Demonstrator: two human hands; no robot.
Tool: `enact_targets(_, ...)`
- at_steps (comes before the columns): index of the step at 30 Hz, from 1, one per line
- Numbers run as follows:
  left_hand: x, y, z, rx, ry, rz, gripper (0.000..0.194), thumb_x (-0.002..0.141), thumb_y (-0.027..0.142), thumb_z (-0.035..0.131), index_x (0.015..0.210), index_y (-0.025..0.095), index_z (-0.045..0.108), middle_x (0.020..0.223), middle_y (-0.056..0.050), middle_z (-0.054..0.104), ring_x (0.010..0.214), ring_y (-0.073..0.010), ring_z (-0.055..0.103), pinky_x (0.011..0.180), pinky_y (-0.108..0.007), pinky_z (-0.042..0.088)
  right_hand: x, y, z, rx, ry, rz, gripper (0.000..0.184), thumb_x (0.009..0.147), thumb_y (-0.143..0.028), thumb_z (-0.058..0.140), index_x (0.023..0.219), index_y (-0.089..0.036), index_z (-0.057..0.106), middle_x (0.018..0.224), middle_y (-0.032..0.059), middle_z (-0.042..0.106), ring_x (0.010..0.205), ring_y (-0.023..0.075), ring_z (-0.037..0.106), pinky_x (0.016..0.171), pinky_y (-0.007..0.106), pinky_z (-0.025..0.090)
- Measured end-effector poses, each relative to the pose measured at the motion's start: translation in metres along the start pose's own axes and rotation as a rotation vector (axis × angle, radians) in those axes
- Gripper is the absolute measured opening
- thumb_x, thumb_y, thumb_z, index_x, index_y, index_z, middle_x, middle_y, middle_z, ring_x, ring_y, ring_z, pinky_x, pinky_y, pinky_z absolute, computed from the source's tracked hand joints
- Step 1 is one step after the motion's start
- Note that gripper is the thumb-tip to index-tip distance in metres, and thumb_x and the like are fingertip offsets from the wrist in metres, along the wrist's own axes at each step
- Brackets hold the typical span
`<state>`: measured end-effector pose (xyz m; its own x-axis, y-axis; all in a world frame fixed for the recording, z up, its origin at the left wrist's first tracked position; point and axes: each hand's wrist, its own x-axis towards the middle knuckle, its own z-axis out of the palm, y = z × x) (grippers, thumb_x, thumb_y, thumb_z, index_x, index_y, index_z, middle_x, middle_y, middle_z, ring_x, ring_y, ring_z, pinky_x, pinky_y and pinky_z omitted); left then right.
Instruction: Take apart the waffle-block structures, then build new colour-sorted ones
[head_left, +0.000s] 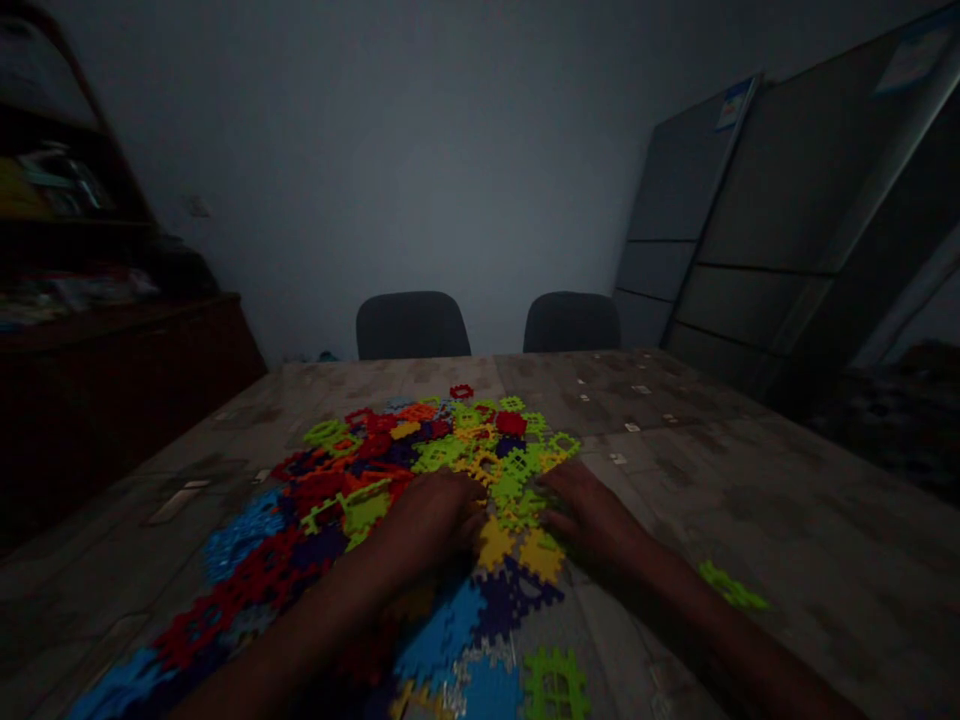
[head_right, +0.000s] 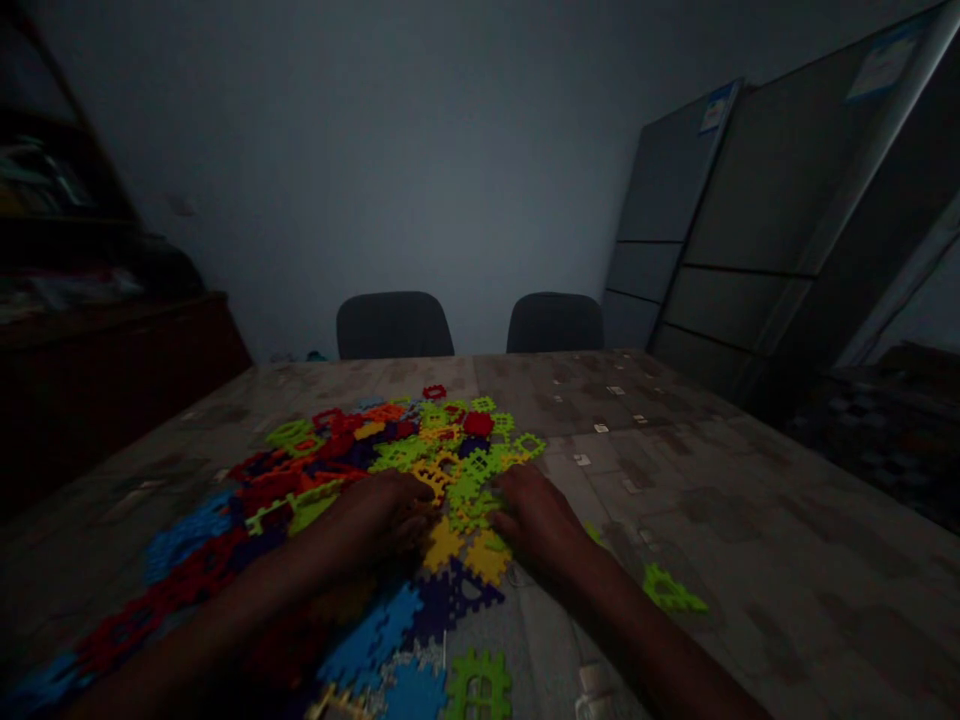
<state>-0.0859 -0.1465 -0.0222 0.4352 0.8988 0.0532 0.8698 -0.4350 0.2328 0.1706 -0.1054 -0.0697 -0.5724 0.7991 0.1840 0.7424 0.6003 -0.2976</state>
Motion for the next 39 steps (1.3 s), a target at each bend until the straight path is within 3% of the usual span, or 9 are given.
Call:
enact_targets(4, 0.026, -0.001, 0.012, 0.035, -0.052, 0.090, 0.015, 0.087, 0.010, 0.059, 0.089, 0.020, 0.070, 0.095, -0.004, 0.073, 0.090, -0.0210, 0.066, 0.082, -0.027, 0.048, 0.005, -0.017, 0.010, -0.004, -0.043, -0.054, 0.020, 0.092, -0.016, 0.064, 0.112, -0.018, 0.067, 0.113, 0.0112, 0.067, 0.106, 0.0256, 0.060, 0.088, 0.033, 0.044)
enact_targets(11, 0.039, 0.011, 0.017, 0.104, -0.037, 0.103, 0.010, 0.083, 0.012, 0.068, 0.092, 0.017, 0.070, 0.095, -0.009, 0.071, 0.093, -0.0259, 0.064, 0.081, -0.032, 0.049, 0.003, -0.016, 0.006, -0.034, -0.055, -0.035, 0.008, 0.094, -0.018, 0.063, 0.102, -0.016, 0.067, 0.104, 0.0108, 0.067, 0.097, 0.0240, 0.060, 0.081, 0.031, 0.042)
enact_targets(16, 0.064, 0.004, 0.008, 0.154, -0.024, 0.118, 0.015, 0.094, 0.009, 0.059, 0.103, 0.014, 0.069, 0.107, -0.010, 0.070, 0.103, -0.0257, 0.064, 0.089, -0.038, 0.051, 0.001, -0.012, -0.003, -0.001, -0.048, -0.024, 0.010, 0.094, -0.017, 0.061, 0.100, -0.018, 0.068, 0.102, 0.0097, 0.070, 0.096, 0.0233, 0.064, 0.081, 0.030, 0.044)
enact_targets(21, 0.103, 0.002, 0.013, 0.190, -0.101, 0.214, 0.028, 0.099, 0.026, 0.067, 0.125, 0.017, 0.063, 0.129, -0.009, 0.064, 0.116, -0.0278, 0.062, 0.100, -0.051, 0.051, -0.008, 0.005, -0.013, 0.029, -0.002, 0.026, 0.023, 0.095, -0.017, 0.056, 0.113, -0.017, 0.070, 0.112, 0.0123, 0.074, 0.104, 0.0249, 0.068, 0.089, 0.032, 0.048)
enact_targets(27, 0.122, -0.004, 0.013, 0.204, -0.158, 0.239, 0.032, 0.097, 0.027, 0.069, 0.128, 0.017, 0.061, 0.128, -0.009, 0.064, 0.116, -0.0286, 0.062, 0.102, -0.053, 0.049, -0.019, 0.024, -0.018, 0.065, 0.030, 0.069, 0.029, 0.094, -0.017, 0.053, 0.117, -0.014, 0.072, 0.115, 0.0150, 0.075, 0.106, 0.0284, 0.070, 0.092, 0.039, 0.052)
enact_targets(30, 0.112, -0.003, 0.003, 0.179, -0.126, 0.221, 0.052, 0.088, 0.017, 0.076, 0.136, 0.016, 0.056, 0.128, -0.014, 0.064, 0.119, -0.0321, 0.061, 0.103, -0.050, 0.047, -0.020, 0.027, -0.020, 0.053, 0.036, 0.055, 0.029, 0.093, -0.016, 0.055, 0.116, -0.013, 0.072, 0.114, 0.0155, 0.076, 0.104, 0.0297, 0.070, 0.091, 0.041, 0.053)
enact_targets(32, 0.091, 0.005, -0.003, 0.142, -0.087, 0.207, 0.066, 0.083, 0.015, 0.078, 0.143, 0.015, 0.050, 0.132, -0.017, 0.061, 0.124, -0.0352, 0.057, 0.104, -0.048, 0.045, -0.022, 0.027, -0.025, 0.050, 0.053, 0.048, 0.028, 0.094, -0.016, 0.056, 0.117, -0.014, 0.072, 0.114, 0.0155, 0.076, 0.104, 0.0292, 0.071, 0.092, 0.041, 0.052)
enact_targets(36, 0.021, 0.041, -0.006, 0.025, -0.081, 0.255, 0.075, 0.084, 0.023, 0.078, 0.149, 0.023, 0.040, 0.132, -0.011, 0.061, 0.122, -0.0304, 0.057, 0.100, -0.041, 0.047, -0.024, 0.029, -0.036, 0.073, 0.072, 0.068, 0.029, 0.096, -0.018, 0.057, 0.120, -0.016, 0.071, 0.116, 0.0148, 0.075, 0.103, 0.0273, 0.071, 0.092, 0.040, 0.052)
enact_targets(39, -0.030, 0.066, 0.008, -0.087, -0.113, 0.323, 0.085, 0.078, 0.017, 0.083, 0.149, 0.027, 0.037, 0.126, -0.008, 0.063, 0.111, -0.0273, 0.060, 0.096, -0.040, 0.049, -0.024, 0.027, -0.040, 0.076, 0.069, 0.067, 0.028, 0.095, -0.016, 0.058, 0.118, -0.019, 0.072, 0.115, 0.0130, 0.076, 0.101, 0.0266, 0.071, 0.090, 0.039, 0.052)
